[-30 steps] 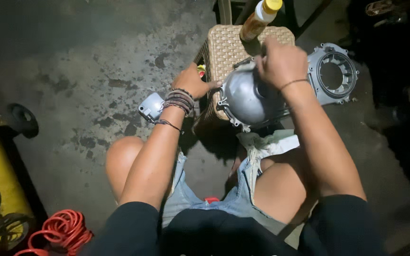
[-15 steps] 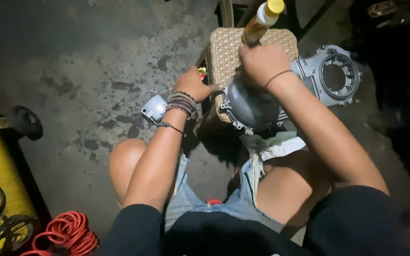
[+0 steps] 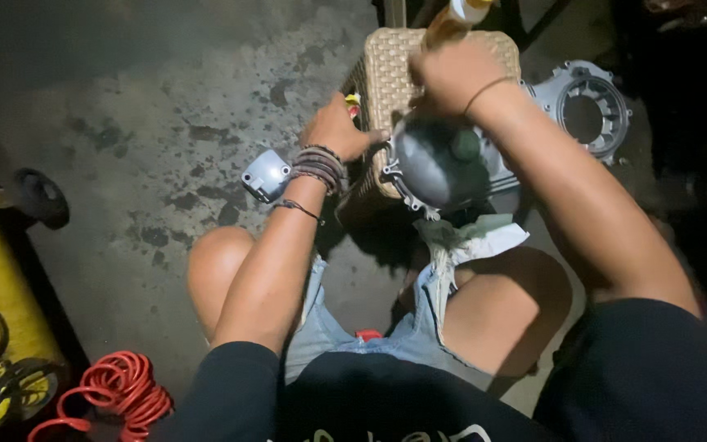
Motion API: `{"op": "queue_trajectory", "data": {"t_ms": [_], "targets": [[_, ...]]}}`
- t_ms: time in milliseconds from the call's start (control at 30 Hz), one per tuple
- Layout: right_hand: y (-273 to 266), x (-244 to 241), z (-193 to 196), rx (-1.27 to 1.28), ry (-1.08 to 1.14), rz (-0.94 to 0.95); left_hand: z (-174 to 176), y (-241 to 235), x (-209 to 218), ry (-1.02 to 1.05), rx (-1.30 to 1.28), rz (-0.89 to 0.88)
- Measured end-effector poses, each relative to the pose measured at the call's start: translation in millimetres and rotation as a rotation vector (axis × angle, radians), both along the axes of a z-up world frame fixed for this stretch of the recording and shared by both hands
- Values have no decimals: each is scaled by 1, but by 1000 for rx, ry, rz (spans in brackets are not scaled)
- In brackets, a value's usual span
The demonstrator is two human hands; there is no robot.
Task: The person sits on the floor and scrubs a silver engine casing with a toothbrush and a yellow sponge. They repeatedly dip the toothbrush into a bottle of liquid and scrub various surfaces of the engine part, including the rounded top and the edges.
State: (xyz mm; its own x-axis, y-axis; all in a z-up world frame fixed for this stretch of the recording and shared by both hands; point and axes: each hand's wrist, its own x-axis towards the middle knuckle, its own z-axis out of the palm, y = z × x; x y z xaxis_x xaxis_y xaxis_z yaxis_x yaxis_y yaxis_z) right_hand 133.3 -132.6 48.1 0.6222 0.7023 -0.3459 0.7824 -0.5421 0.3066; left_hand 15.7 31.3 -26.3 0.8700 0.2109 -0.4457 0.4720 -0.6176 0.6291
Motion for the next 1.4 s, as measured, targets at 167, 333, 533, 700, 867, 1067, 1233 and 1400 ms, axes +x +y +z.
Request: {"op": "queue_trajectory", "data": {"t_ms": [167,333,533,700,867,1067,1233,1400], "targets": [[-28,-22,-3,102,-122,-21,-4,-1,-3,-35,-8,-7],[-68,-28,-14,243,81,-138,1,-5,-3,-2,-19,-57],[-67,-65,-6,397,2,-293,14,-9,-13,-182,-22,-43],[-99,-22,-17,391,-273,-335,5,-14,-16,-298,64,-110],[-81,-68,0,452,-7,-360,10,-17,-17,-300,84,-129],[-88,-33,-19,425,-143,-460,-3,-16,-11,-271,69,-97],[-63,-45,5,446,129,-329,10,-16,-6,-243,25,-70],[-86,-12,-24,403,-219,-468,25,-22,-17,-227,-2,-39]]}}
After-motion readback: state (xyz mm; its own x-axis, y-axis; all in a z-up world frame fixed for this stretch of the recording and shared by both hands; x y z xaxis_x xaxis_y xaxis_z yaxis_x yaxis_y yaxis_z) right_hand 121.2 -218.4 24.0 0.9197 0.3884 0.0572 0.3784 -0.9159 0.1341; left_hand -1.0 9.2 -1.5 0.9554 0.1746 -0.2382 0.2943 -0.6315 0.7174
